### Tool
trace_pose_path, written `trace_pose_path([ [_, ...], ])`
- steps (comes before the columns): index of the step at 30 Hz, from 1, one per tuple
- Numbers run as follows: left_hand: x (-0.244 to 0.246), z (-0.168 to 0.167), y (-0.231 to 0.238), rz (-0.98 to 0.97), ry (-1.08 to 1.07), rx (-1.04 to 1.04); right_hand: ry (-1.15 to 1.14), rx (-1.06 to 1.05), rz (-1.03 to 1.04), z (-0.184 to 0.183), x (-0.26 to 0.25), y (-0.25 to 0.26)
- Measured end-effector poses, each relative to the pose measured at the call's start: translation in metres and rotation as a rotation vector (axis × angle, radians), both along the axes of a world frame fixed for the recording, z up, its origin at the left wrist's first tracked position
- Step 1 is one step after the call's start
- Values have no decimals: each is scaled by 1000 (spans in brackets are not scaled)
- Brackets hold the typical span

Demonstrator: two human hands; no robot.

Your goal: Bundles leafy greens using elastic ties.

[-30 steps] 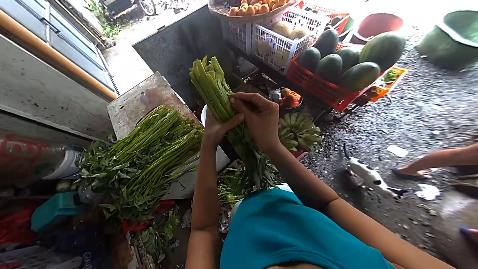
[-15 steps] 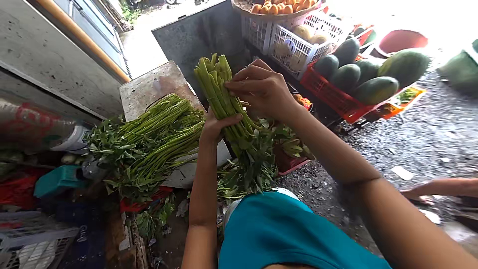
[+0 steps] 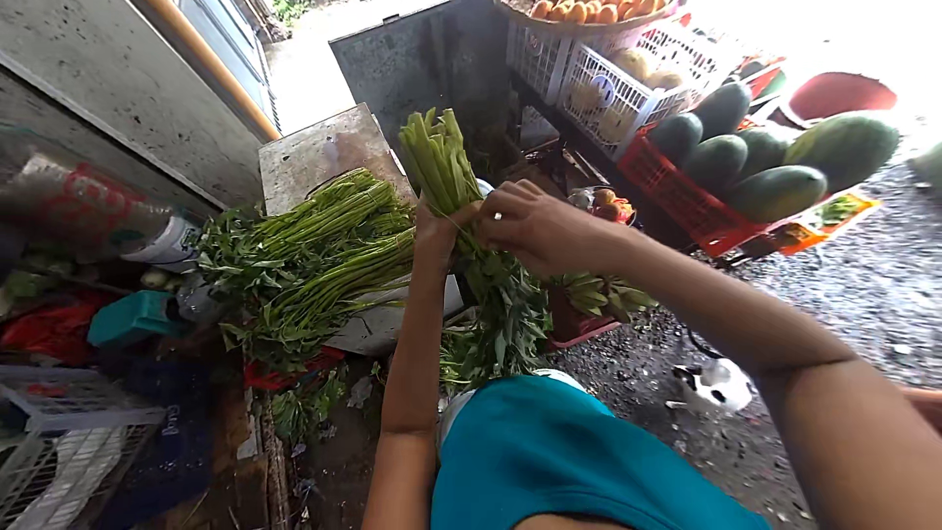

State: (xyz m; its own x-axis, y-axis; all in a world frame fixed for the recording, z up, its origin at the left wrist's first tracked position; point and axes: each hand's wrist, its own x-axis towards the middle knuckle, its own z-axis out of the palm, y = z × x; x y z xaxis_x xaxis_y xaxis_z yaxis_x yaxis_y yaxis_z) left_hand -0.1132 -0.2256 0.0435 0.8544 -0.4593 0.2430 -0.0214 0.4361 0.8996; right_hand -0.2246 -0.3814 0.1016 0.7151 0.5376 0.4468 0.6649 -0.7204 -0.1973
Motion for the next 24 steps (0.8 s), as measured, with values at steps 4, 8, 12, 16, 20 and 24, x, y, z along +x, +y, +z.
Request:
trace_pose_path([
  [4, 6, -5, 3, -41, -29, -64, 28, 201, -185, -8, -6, 11],
  [8, -2, 9, 5, 9, -120, 8, -102, 614, -327, 1, 12, 16],
  [12, -7, 21, 4, 44, -185, 81, -160, 804, -329, 10, 25, 30],
  [16, -5, 20, 9, 36, -154, 69, -148, 943, -288, 11, 25, 39],
  [20, -11, 18, 12, 66, -142, 142, -170, 856, -187, 30, 37, 32],
  [24, -20, 21, 9, 207, -142, 254, -171, 764, -295, 31, 37, 34],
])
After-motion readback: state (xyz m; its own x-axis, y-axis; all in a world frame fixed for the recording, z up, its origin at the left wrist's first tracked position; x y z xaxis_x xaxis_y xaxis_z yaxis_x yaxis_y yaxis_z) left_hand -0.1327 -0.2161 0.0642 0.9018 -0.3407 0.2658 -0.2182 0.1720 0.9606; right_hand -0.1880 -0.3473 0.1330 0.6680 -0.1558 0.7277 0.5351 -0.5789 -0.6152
